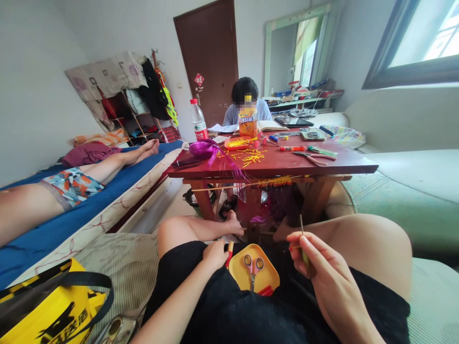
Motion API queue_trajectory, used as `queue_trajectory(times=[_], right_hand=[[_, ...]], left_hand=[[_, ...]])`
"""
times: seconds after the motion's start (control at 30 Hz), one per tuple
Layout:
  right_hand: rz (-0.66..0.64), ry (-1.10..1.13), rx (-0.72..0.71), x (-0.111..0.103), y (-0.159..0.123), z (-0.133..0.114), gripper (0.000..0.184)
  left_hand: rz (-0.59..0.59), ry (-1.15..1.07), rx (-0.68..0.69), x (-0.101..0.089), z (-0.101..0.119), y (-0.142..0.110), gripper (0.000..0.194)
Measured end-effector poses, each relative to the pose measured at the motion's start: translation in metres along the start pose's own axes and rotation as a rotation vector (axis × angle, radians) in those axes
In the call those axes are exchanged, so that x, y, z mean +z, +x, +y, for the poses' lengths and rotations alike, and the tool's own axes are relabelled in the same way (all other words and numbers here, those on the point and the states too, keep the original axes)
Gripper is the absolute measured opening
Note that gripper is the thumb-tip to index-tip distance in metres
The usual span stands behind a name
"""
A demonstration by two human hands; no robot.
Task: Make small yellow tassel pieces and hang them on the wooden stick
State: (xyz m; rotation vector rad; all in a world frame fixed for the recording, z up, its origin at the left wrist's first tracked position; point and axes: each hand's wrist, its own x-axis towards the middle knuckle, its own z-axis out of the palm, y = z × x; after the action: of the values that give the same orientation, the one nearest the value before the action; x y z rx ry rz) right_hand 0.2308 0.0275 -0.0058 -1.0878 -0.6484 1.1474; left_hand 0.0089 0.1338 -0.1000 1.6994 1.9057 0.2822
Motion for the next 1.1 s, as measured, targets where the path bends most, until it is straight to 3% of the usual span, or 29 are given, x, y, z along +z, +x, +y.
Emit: queue_trajectory(times=[0.1, 0.17, 0.23, 0.33, 0.43, 0.5, 0.57, 0.63, 0.7, 0.8, 0.87, 0.97, 1.03, 1.1], right_hand=[[-0.037, -0.029, 0.008, 0.004, -0.003, 0.004, 0.029], [-0.053, -0.040, 0.024, 0.006, -0.005, 0.007, 0.030], [-0.059, -0.042, 0.052, 0.006, -0.005, 0.010, 0.031], [-0.082, -0.052, 0.076, 0.008, -0.006, 0.009, 0.030], [-0.185, -0.097, 0.063, 0.014, -0.010, 0.005, 0.031], [-0.273, -0.152, 0.049, 0.020, -0.012, 0.001, 0.032], [-0.320, -0.184, 0.027, 0.024, -0.013, -0.001, 0.033], [-0.342, -0.178, 0.004, 0.027, -0.014, -0.001, 0.033], [-0.347, -0.162, -0.037, 0.027, -0.017, 0.001, 0.035], [-0.363, -0.266, -0.154, 0.028, -0.027, 0.002, 0.038], [-0.387, -0.420, -0.262, 0.032, -0.036, -0.002, 0.039], [-0.445, -0.546, -0.305, 0.037, -0.041, -0.012, 0.037], [-0.471, -0.509, -0.160, 0.040, -0.036, -0.016, 0.035], [-0.510, -0.373, 0.074, 0.040, -0.029, -0.013, 0.038]], left_hand=[[-0.034, -0.075, -0.069, 0.022, 0.009, 0.008, 0.026], [-0.008, -0.164, -0.095, 0.018, 0.010, 0.013, 0.026], [0.046, -0.277, -0.102, -0.001, 0.008, 0.015, 0.026], [0.140, -0.466, -0.059, -0.044, 0.007, 0.002, 0.026], [0.186, -0.603, 0.058, -0.081, 0.019, -0.038, 0.028], [0.104, -0.646, 0.180, -0.092, 0.035, -0.075, 0.027], [-0.132, -0.582, 0.461, -0.094, 0.052, -0.108, 0.025], [-0.295, -0.579, 0.564, -0.089, 0.065, -0.130, 0.030], [-0.466, -0.659, 0.541, -0.081, 0.070, -0.139, 0.034], [-0.620, -0.969, 0.358, -0.069, 0.065, -0.133, 0.038], [-0.637, -1.094, 0.241, -0.062, 0.061, -0.127, 0.039], [-0.494, -0.827, 0.361, -0.060, 0.059, -0.128, 0.036], [-0.388, -0.561, 0.520, -0.063, 0.059, -0.134, 0.031], [-0.404, -0.472, 0.578, -0.066, 0.058, -0.141, 0.025]])
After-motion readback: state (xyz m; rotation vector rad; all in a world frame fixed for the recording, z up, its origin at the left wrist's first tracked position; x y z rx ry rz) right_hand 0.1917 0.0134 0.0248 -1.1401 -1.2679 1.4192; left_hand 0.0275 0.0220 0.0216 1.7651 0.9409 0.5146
